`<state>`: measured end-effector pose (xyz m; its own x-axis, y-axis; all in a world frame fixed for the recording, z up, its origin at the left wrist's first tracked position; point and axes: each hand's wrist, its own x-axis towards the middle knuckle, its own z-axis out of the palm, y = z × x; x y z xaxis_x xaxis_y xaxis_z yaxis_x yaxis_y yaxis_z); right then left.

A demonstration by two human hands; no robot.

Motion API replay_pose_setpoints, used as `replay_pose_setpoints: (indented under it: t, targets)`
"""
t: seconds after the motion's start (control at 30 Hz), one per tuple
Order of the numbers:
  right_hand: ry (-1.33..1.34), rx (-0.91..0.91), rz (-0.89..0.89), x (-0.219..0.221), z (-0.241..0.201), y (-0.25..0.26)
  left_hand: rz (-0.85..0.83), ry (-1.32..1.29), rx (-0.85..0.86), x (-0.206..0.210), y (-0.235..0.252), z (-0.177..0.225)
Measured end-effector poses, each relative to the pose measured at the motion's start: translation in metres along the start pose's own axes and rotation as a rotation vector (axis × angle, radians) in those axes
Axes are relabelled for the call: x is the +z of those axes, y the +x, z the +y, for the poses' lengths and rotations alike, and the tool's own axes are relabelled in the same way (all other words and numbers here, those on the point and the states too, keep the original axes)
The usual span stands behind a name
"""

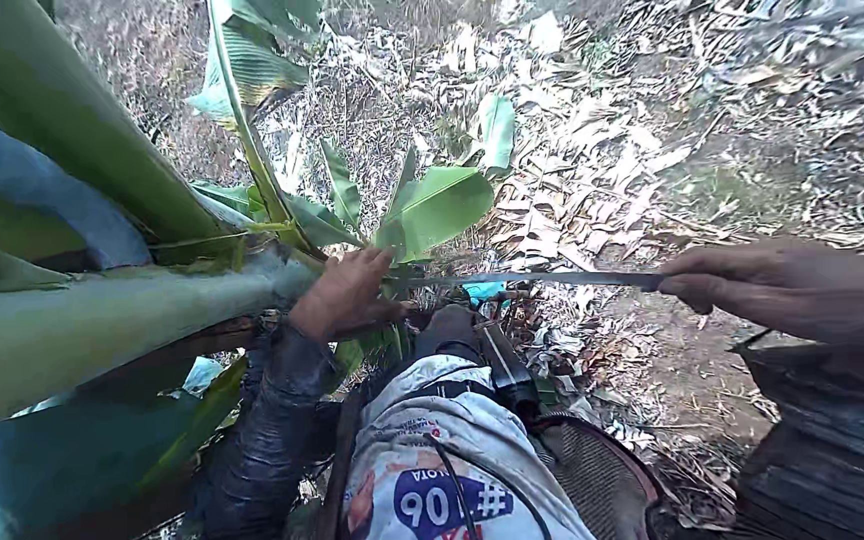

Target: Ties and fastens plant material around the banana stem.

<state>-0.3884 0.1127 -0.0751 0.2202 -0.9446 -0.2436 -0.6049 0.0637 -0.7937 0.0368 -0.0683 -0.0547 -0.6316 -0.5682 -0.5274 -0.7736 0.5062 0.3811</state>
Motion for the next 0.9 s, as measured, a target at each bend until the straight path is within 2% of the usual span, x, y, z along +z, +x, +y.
replay_pose_setpoints:
  t: [0.03,0.13,0.2,0.3,0.37,0.43,0.5,0.6,0.67,0.77,0.83,0.9]
  targets:
    - [-0.026,-0.104,-0.012,0.012,-0.016,0.023,-0.039,-0.046,0.077,-0.001,0.007,0.016]
    - [-0.035,-0.343,-0.056,0.051,-0.08,0.081,-0.02,-0.388,0.364,0.002,0.02,0.075]
    - [-0.041,-0.429,-0.061,0.054,-0.095,0.097,0.021,-0.531,0.427,0.005,0.023,0.084]
    - [0.036,-0.422,-0.071,0.037,-0.081,0.103,0.092,-0.557,0.403,0.001,0.015,0.055]
    - [0.097,-0.36,0.01,0.029,-0.07,0.104,0.141,-0.582,0.356,0.001,0.01,0.036]
    - [0.166,-0.265,0.093,0.023,-0.066,0.105,0.147,-0.733,0.312,0.003,0.004,0.023]
    - [0.23,-0.168,0.187,0.021,-0.059,0.105,0.124,-0.91,0.276,0.005,-0.001,0.014]
    - [0.307,-0.151,0.29,0.029,-0.053,0.108,-0.016,-0.892,0.254,0.001,-0.002,0.011]
    - [0.361,-0.292,0.224,0.042,-0.061,0.116,-0.072,-0.823,0.249,-0.002,0.008,0.025]
    - [0.383,-0.431,0.057,0.054,-0.073,0.133,0.023,-0.954,0.303,0.003,0.02,0.045]
    - [0.467,-0.384,0.005,0.05,-0.071,0.138,0.021,-1.159,0.282,0.008,0.021,0.046]
    - [0.636,-0.272,0.038,0.049,-0.07,0.144,-0.042,-1.326,0.217,0.012,0.017,0.044]
